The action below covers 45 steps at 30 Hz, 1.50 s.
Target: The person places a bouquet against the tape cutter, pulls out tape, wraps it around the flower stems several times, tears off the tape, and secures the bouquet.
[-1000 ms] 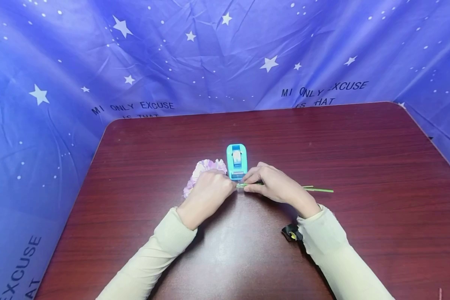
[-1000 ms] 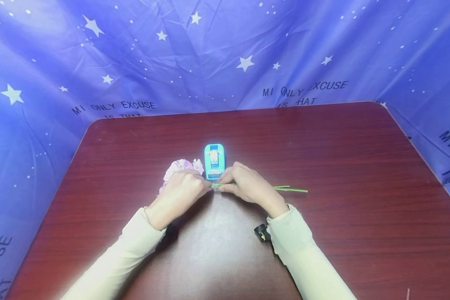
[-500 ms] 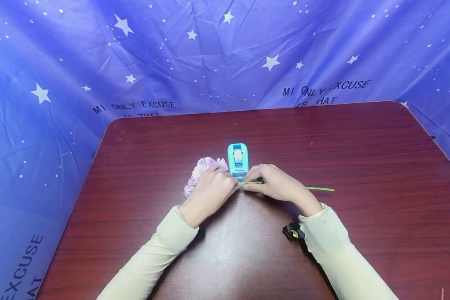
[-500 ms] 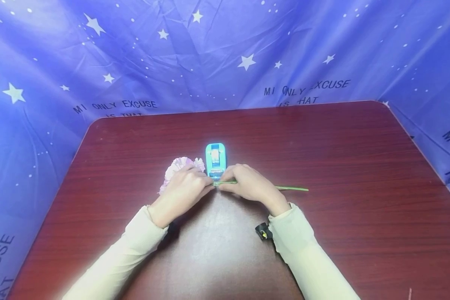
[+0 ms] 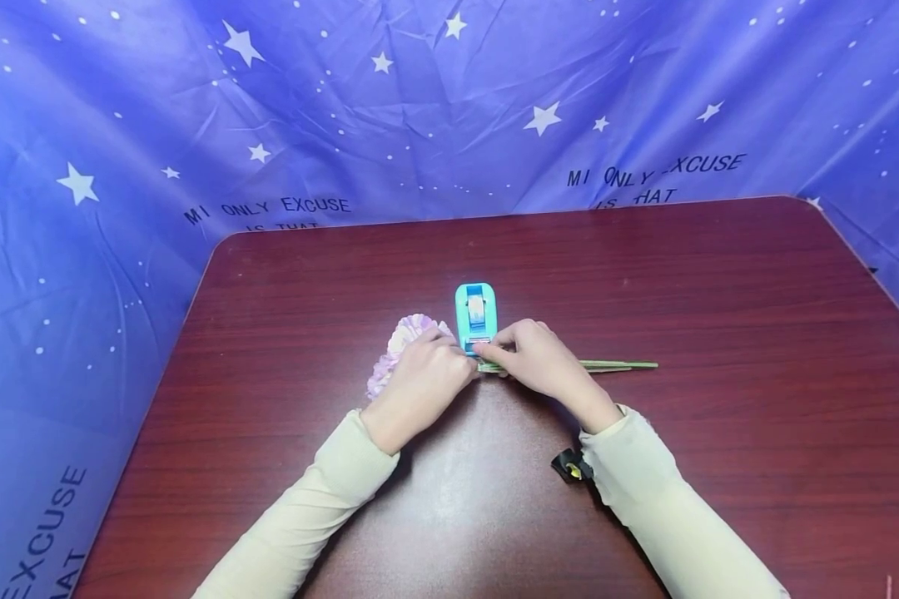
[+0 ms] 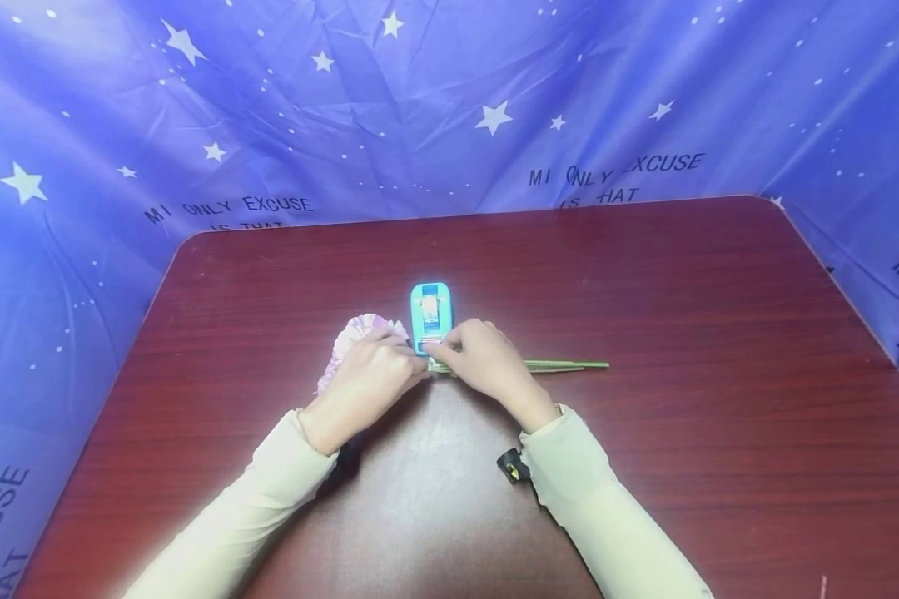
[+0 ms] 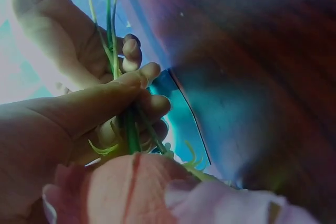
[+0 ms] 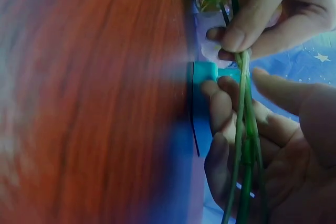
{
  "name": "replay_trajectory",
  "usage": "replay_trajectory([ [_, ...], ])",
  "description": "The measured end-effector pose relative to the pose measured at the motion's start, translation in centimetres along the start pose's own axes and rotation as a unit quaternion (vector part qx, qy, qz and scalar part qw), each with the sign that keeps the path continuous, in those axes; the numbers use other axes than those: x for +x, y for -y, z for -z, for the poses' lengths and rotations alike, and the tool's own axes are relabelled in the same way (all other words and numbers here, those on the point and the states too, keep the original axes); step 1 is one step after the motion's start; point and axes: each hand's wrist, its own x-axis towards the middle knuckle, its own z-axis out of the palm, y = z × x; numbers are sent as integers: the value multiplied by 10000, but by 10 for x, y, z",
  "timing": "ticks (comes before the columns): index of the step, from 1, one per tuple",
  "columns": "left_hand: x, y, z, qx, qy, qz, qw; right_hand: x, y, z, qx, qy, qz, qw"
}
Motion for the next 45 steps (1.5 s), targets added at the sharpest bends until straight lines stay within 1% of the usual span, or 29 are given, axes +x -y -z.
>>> replay_trajectory([
  [3,0,0,-1,-20,-1,-32,10000,1,1,-1,-68,-77,-35,9999],
  [11,-1,0,-2,3,-3,-57,10000,2,3,-1,-218,-119,-225,9994],
  [22,0,1,-2,-15,-16,-20,10000,4,4,-1,-211,-188,-372,9989],
  [26,0,0,-2,-71,-10,46,10000,4,4,-2,-239,-250,-398,9986],
  [30,-1,0,-2,-107,3,101,9999,4,5,-3,-295,-307,-413,9982],
  [45,-1,0,-2,-57,-82,73,9999,4,4,-4,-540,-477,-245,9971],
])
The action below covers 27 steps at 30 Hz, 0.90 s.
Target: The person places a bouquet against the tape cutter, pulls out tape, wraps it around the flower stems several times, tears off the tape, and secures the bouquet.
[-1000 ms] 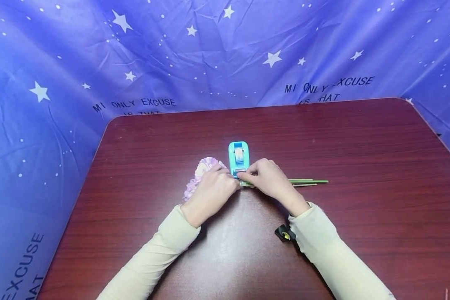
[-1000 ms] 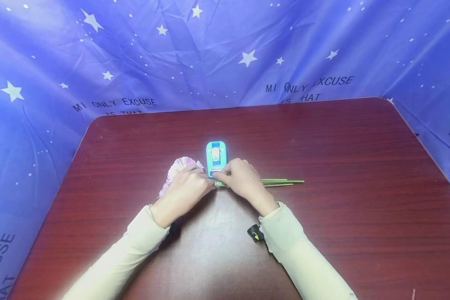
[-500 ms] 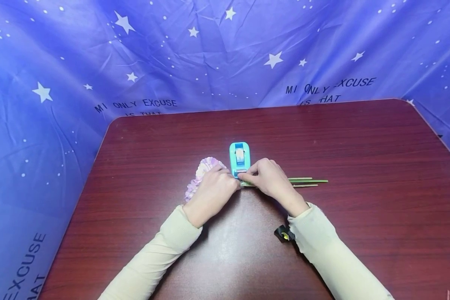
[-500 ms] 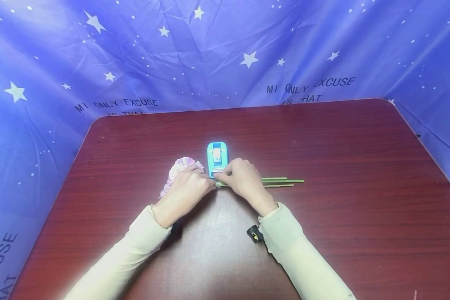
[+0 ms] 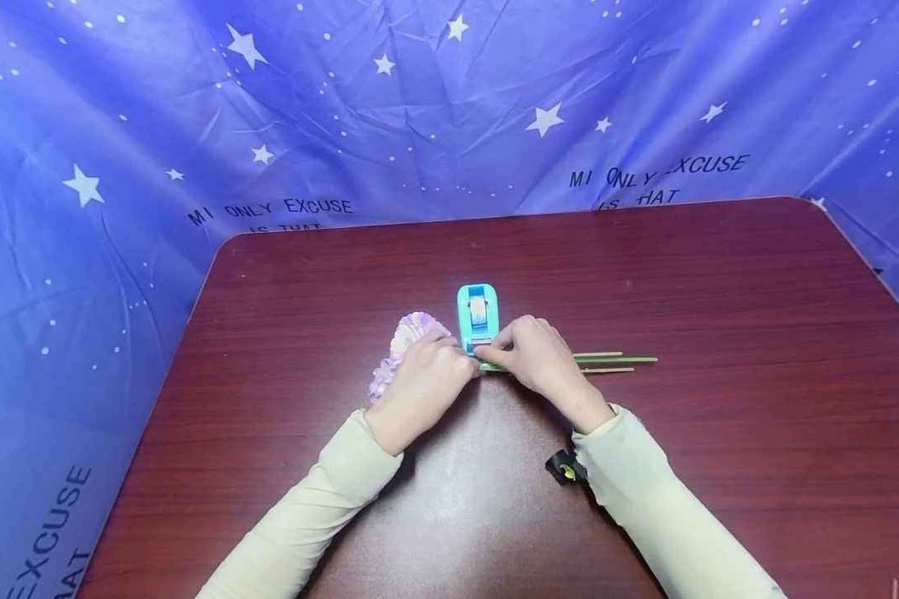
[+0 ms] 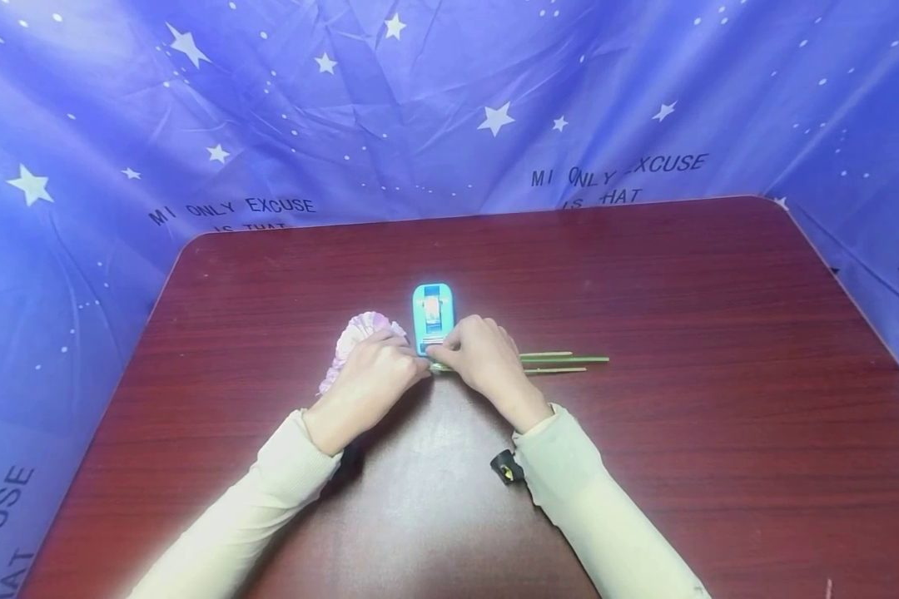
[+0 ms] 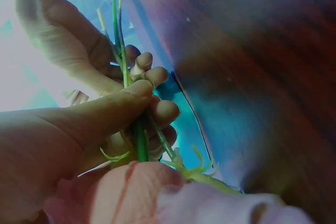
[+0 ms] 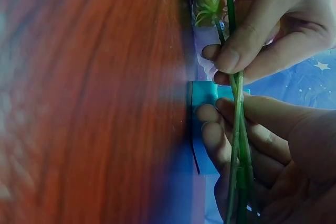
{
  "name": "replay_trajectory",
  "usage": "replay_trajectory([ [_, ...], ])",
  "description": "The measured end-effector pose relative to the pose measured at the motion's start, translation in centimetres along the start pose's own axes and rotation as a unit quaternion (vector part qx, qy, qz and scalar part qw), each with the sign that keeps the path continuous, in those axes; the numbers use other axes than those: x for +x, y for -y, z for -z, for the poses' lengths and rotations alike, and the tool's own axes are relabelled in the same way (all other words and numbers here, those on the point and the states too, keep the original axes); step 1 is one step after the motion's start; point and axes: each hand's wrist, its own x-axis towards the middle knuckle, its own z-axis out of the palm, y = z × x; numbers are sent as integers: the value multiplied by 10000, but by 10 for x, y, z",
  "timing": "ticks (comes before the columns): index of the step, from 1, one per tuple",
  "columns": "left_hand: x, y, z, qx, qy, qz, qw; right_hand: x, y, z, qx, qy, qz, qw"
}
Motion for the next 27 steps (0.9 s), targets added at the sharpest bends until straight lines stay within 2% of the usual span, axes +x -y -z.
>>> replay_trajectory([
  [9,0,-1,-1,-36,-60,29,10000,0,1,-1,-89,-91,77,9999],
  [17,-1,-4,-2,-25,41,-3,10000,-2,3,-1,-148,-24,49,9999],
  [22,-1,-4,0,5,44,0,10000,-2,0,2,36,223,188,9996],
  [27,0,-2,6,-3,-41,-34,10000,-3,-3,8,334,484,125,9982],
])
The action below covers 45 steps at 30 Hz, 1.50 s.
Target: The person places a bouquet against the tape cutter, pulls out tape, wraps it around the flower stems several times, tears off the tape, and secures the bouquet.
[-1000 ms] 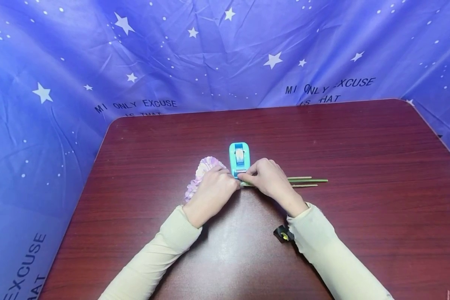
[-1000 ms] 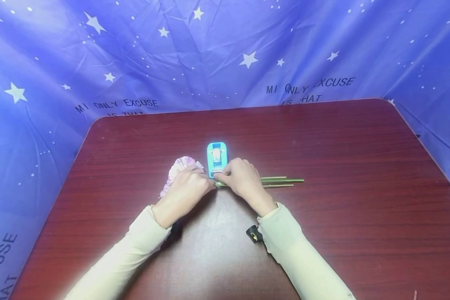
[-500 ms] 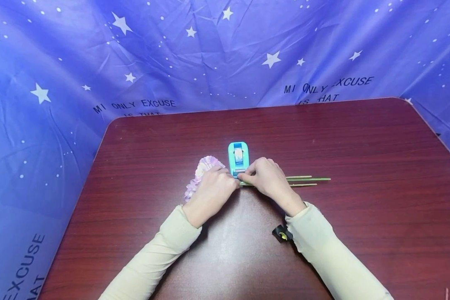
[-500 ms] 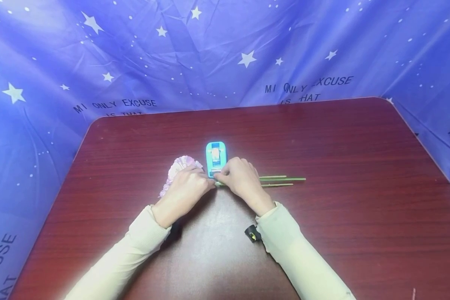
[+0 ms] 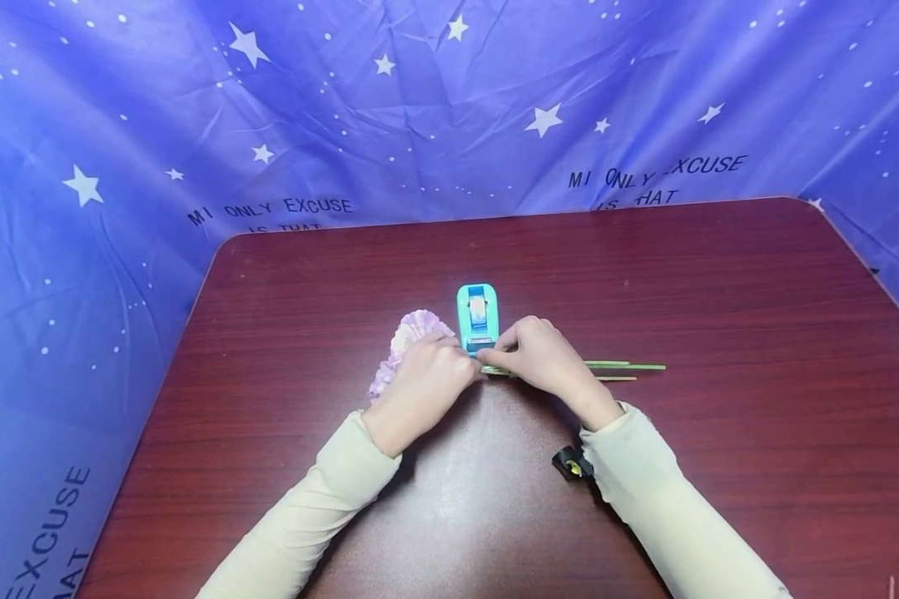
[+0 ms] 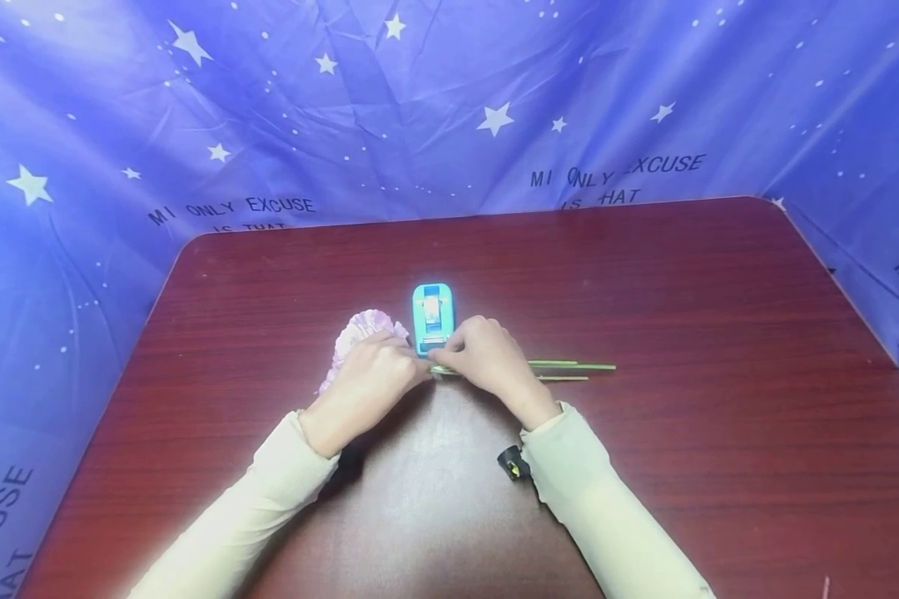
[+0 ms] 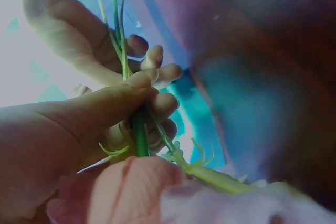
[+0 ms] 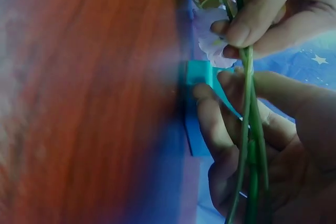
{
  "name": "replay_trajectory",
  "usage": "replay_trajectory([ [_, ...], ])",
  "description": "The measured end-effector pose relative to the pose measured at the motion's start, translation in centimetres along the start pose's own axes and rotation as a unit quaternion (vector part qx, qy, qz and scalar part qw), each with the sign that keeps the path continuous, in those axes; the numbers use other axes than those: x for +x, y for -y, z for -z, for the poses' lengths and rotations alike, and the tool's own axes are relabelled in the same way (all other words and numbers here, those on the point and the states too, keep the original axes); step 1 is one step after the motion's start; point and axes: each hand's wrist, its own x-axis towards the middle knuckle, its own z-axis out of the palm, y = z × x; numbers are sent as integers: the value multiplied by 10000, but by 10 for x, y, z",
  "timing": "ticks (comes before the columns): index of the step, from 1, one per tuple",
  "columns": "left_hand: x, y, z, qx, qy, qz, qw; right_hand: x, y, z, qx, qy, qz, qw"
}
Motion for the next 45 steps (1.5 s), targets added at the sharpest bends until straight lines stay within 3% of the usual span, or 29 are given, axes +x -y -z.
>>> replay_trajectory([
  [7,2,0,8,0,-213,-82,9997,-4,1,9,310,127,-19,9994],
  [16,3,-2,13,-42,-565,-137,9983,-10,10,14,-422,-107,-151,9989],
  [24,4,-3,19,-63,-960,-269,9950,-15,15,23,-468,-190,-231,9985],
  [35,3,0,23,-527,-862,-71,9949,-19,17,25,-1017,-641,-314,9923],
  [40,4,2,24,-599,-915,-118,9939,-18,17,28,-824,-1223,-49,9891],
  [45,4,6,26,-404,-865,-113,9954,-18,20,30,-456,-2103,611,9747],
])
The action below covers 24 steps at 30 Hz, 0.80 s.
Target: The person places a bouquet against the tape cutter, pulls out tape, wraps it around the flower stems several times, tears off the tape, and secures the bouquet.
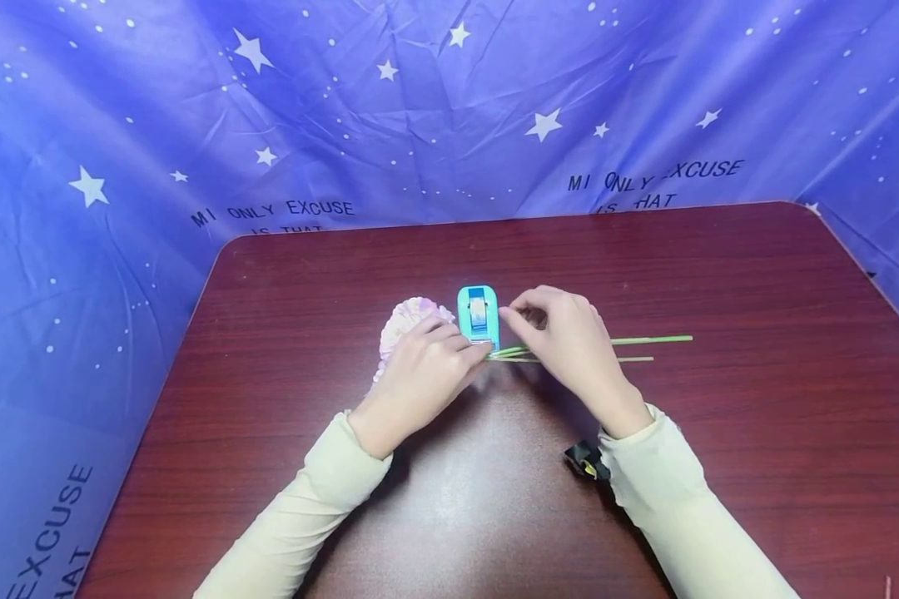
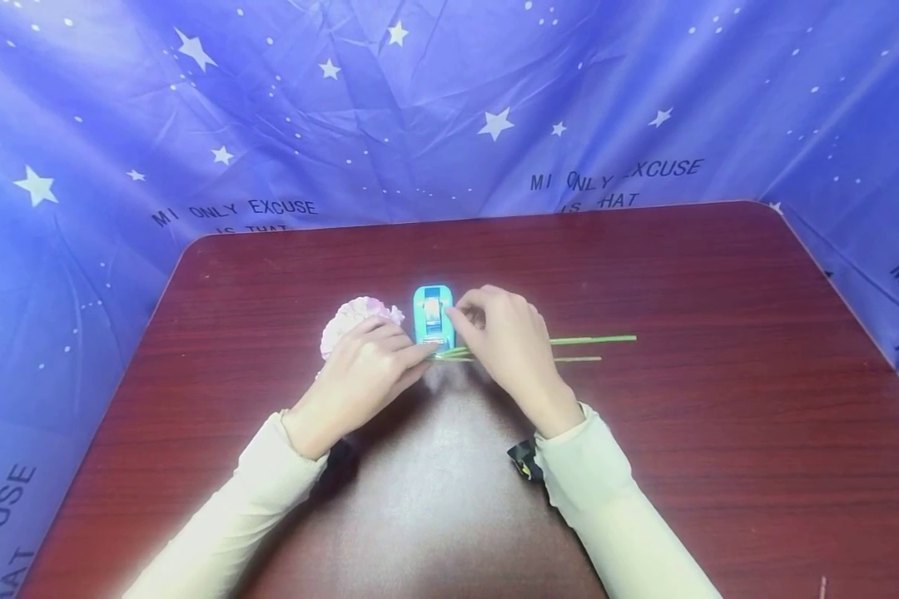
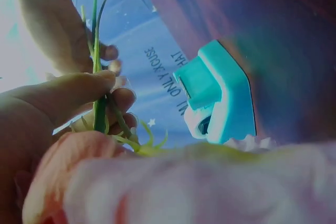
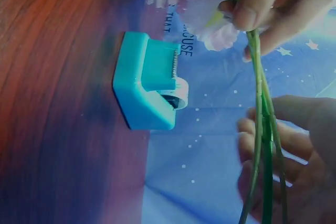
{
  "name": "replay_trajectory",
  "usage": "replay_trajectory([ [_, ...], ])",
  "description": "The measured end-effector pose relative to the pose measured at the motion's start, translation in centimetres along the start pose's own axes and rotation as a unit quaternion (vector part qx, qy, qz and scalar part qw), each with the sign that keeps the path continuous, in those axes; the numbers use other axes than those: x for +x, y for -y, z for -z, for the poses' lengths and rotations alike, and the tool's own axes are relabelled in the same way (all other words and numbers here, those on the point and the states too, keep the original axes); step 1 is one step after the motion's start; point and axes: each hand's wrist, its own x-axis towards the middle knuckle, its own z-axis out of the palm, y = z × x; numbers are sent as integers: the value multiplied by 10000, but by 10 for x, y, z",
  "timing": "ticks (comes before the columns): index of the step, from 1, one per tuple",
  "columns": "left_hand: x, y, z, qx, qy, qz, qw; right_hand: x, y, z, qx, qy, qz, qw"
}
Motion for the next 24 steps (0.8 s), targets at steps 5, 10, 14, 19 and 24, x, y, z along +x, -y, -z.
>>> replay_trajectory([
  [5,-1,6,2,125,-3,154,9998,0,5,1,609,-403,457,9963],
  [10,-2,13,4,-124,-119,382,9991,-2,10,3,1284,-388,877,9871],
  [14,-3,18,6,-293,-183,454,9984,-4,11,7,1848,618,1239,9730],
  [19,-3,22,12,-476,-235,644,9965,-4,4,9,2243,2946,1043,9231],
  [24,-3,23,18,-823,-320,846,9925,-1,-7,-4,2067,3267,782,9189],
])
